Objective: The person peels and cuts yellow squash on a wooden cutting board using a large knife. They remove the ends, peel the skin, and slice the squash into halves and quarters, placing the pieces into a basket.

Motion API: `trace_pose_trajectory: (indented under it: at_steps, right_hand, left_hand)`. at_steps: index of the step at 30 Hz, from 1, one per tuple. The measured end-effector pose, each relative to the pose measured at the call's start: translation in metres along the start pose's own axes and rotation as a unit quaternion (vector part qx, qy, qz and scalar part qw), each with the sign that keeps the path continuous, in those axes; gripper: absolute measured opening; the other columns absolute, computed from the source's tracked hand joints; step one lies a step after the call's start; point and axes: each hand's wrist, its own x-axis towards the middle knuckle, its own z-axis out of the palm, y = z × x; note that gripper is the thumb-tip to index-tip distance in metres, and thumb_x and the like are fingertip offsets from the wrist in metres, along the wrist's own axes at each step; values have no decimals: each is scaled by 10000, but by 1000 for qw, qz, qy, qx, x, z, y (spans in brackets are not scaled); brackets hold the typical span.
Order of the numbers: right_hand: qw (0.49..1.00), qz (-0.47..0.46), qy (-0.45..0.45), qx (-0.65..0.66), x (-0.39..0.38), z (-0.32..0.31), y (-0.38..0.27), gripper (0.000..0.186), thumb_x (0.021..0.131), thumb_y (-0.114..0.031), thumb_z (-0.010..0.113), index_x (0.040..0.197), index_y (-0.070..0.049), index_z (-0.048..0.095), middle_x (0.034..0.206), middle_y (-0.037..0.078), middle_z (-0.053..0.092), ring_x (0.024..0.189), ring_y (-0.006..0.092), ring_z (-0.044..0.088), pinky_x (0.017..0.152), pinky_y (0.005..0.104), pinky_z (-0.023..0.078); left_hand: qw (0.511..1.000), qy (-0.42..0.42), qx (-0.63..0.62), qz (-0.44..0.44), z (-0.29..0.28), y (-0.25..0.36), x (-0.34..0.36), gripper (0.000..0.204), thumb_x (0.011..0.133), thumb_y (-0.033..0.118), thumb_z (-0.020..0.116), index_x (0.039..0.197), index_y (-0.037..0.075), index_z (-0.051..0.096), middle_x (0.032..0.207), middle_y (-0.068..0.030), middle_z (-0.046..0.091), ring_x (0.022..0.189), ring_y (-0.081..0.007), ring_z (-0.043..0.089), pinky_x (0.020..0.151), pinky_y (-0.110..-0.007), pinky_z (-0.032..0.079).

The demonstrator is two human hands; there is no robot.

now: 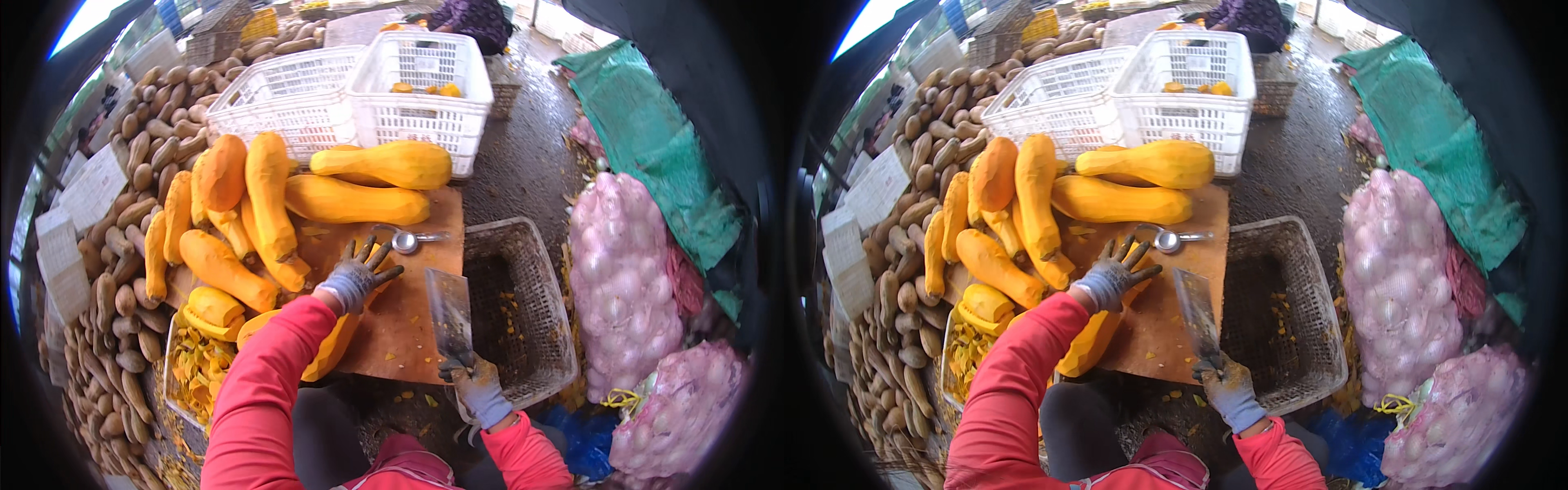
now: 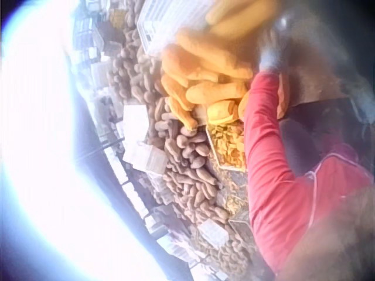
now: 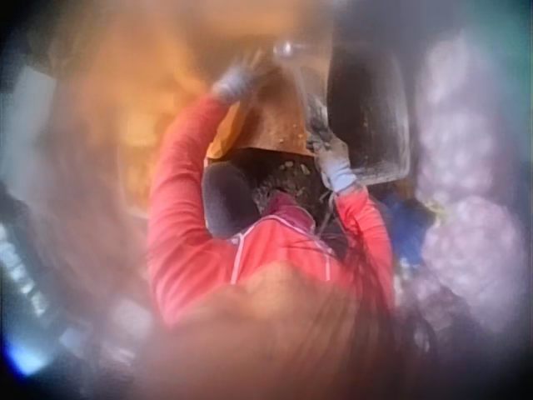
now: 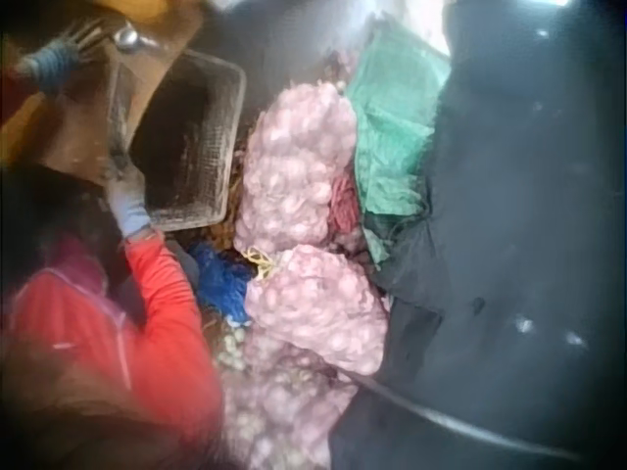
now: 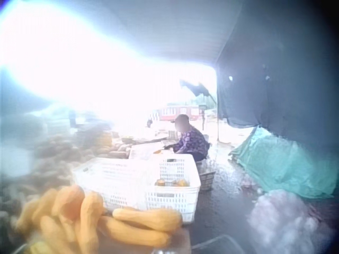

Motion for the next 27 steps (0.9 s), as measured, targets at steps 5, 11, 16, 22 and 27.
trace_pose_trajectory:
  at_steps: [5, 11, 16, 22, 27]
  right_hand:
    - [999, 37, -9, 12, 3, -5, 2, 241, 998, -107, 617, 1194, 25, 666, 922, 97, 756, 821, 163, 733, 768, 330, 601]
    - [960, 196, 35, 198, 48, 18, 35, 274, 995, -105, 614, 1238, 21, 618, 1017, 101, 715, 843, 181, 697, 789, 346, 600]
    - [994, -15, 14, 110, 138, 83, 77, 271, 1008, -287, 584, 1136, -53, 632, 944, 90, 685, 823, 188, 675, 793, 339, 569]
    - [916, 107, -24, 387, 163, 134, 63, 419, 1048, -482, 506, 1194, -106, 619, 985, 39, 659, 878, 145, 650, 787, 312, 572]
    - [868, 113, 16, 483, 180, 151, 52, 391, 1034, -379, 558, 1291, -90, 619, 1226, 46, 648, 1112, 185, 623, 953, 354, 545]
  left_hand:
    - [995, -68, -66, 19, 2, -19, 39, 1144, 558, 407, 938, 1557, 299, 391, 1638, -235, 226, 1493, -503, 247, 1171, -611, 327]
    - [941, 34, -323, -92, 18, -33, 52, 1133, 514, 443, 921, 1518, 233, 439, 1550, -341, 297, 1409, -554, 329, 1159, -539, 373]
    - [912, 98, -370, -148, 45, -35, 56, 1138, 562, 497, 914, 1523, 145, 416, 1497, -317, 370, 1401, -512, 347, 1177, -512, 343]
    - [831, 191, -478, -211, 68, -32, 42, 1180, 527, 479, 947, 1518, 128, 411, 1458, -275, 406, 1373, -456, 418, 1166, -465, 380]
    - [817, 174, -507, -212, 69, -23, 31, 1166, 552, 438, 962, 1512, 100, 393, 1416, -257, 420, 1331, -428, 456, 1141, -440, 402]
